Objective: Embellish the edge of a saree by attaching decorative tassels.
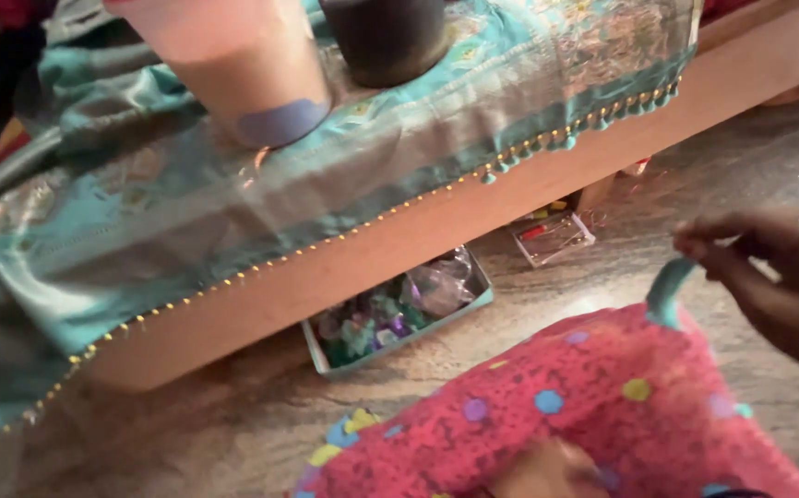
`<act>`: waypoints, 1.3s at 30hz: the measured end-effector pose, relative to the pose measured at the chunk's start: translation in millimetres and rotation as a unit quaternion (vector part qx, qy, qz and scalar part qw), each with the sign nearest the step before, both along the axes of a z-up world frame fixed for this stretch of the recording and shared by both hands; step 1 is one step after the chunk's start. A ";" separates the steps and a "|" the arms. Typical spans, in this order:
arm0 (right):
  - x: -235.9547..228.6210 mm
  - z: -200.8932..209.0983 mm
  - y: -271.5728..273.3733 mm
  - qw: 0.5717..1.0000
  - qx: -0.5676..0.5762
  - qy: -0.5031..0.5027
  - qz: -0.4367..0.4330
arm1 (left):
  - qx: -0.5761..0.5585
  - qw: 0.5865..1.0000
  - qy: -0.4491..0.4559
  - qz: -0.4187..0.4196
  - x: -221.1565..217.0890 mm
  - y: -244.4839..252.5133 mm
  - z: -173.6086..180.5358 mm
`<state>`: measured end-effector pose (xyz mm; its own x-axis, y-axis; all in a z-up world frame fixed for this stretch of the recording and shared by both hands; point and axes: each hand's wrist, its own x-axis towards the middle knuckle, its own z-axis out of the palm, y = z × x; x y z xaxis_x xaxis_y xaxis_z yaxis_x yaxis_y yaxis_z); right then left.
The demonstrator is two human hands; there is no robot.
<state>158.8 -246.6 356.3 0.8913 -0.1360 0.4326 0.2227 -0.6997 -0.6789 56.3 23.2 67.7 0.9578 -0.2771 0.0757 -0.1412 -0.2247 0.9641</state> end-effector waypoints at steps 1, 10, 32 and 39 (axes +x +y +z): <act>-0.2 -3.3 -15.3 0.996 0.076 -0.012 0.044 | -0.008 1.000 0.006 0.012 40.3 -18.8 22.9; -0.4 7.7 -30.9 0.973 0.043 -0.040 0.224 | -0.254 0.941 0.055 0.215 333.6 -31.5 106.7; 40.2 -51.6 -35.1 0.935 0.172 0.130 0.280 | -0.398 0.896 0.057 0.188 350.7 -29.4 85.9; 49.3 -50.9 -28.3 0.955 0.126 0.126 0.236 | -0.395 0.894 0.038 0.207 346.1 -37.9 80.9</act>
<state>208.1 -274.9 305.4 0.9506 0.2348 0.2032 0.2806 -0.3692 -0.8860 402.4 -14.7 148.7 0.9768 0.2129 0.0212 -0.1300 0.5122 0.8490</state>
